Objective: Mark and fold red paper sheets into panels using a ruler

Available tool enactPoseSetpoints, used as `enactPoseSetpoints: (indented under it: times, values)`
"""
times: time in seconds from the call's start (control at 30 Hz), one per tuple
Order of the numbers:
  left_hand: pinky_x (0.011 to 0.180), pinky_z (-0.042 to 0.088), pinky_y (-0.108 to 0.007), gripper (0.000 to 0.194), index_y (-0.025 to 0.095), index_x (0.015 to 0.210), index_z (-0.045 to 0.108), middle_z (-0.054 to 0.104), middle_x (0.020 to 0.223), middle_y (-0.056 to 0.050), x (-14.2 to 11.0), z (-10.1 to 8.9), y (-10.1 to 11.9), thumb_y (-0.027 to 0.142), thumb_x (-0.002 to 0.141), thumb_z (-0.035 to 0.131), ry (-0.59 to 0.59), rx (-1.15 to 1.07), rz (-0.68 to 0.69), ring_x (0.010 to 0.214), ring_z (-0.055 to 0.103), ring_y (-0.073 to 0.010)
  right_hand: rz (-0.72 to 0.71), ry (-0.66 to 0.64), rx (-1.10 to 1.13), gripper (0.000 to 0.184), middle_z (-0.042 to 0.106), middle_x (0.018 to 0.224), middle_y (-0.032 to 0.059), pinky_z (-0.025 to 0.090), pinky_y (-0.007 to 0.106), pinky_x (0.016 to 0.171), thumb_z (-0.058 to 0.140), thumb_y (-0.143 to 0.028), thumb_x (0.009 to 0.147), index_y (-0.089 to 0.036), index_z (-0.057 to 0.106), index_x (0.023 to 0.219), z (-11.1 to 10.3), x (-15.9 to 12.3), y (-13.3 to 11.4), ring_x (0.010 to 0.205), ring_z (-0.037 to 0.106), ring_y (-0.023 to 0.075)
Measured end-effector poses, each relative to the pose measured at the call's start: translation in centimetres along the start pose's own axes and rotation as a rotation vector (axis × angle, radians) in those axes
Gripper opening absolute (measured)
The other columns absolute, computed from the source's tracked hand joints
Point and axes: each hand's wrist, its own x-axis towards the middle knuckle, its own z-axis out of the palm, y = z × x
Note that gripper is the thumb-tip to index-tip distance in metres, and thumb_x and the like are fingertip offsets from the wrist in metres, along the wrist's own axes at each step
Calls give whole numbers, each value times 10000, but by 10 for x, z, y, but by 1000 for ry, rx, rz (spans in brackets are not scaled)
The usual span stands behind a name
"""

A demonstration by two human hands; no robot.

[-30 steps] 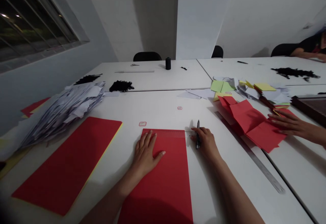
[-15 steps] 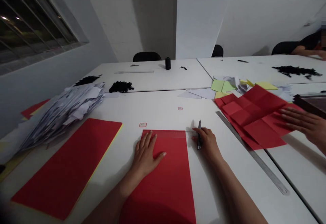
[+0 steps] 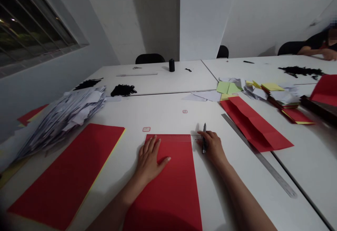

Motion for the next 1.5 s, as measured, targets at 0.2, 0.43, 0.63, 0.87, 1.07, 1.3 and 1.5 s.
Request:
enactPoseSetpoints:
  times: [0.2,0.43,0.63,0.87,1.07,1.3,1.5]
  values:
    - [1115,272,-535,796,140,1461,355,257,1569,-137,2,0,-1,638,851,471,13,18,10,1439,236,-330,4,-14,2,363,649,1011,130,501,398,761,544,-399,899,-188,655,1173,-1,2,-1,886,593,264]
    - [1163,127,-587,779,117,1439,386,301,1548,-157,4,2,-2,636,861,450,74,71,68,1434,250,-339,-1,-7,-15,330,646,1011,127,491,399,785,556,-373,891,-187,661,1142,-4,5,-5,906,581,268]
    - [1154,231,-531,795,78,1444,365,275,1555,-173,6,4,-5,629,874,424,53,61,86,1441,239,-324,5,-12,-3,309,646,978,114,486,383,787,548,-353,901,-192,662,1139,-6,7,-9,906,580,260]
    - [1140,255,-541,786,86,1452,348,248,1567,-172,7,6,-7,619,879,426,57,44,79,1444,219,-339,33,-13,-9,311,639,997,114,484,380,780,552,-350,898,-199,658,1147,-6,7,-10,903,585,258]
    - [1142,245,-545,765,102,1436,370,325,1534,-171,6,5,-6,609,870,453,73,18,83,1430,253,-340,2,-9,-6,312,650,999,116,490,388,781,551,-350,894,-202,657,1147,-5,6,-7,915,585,264]
    - [1148,228,-529,779,98,1439,369,327,1535,-163,1,3,-2,619,868,459,45,13,72,1421,266,-327,9,-21,-5,337,650,1031,114,492,390,785,537,-385,902,-207,651,1165,-3,1,-3,916,591,263]
    - [1150,217,-540,813,103,1447,355,316,1539,-168,0,3,-2,658,860,444,32,-4,67,1425,256,-331,-10,-13,4,346,656,1010,120,496,404,774,523,-408,907,-204,659,1151,-2,-1,-1,890,595,267]
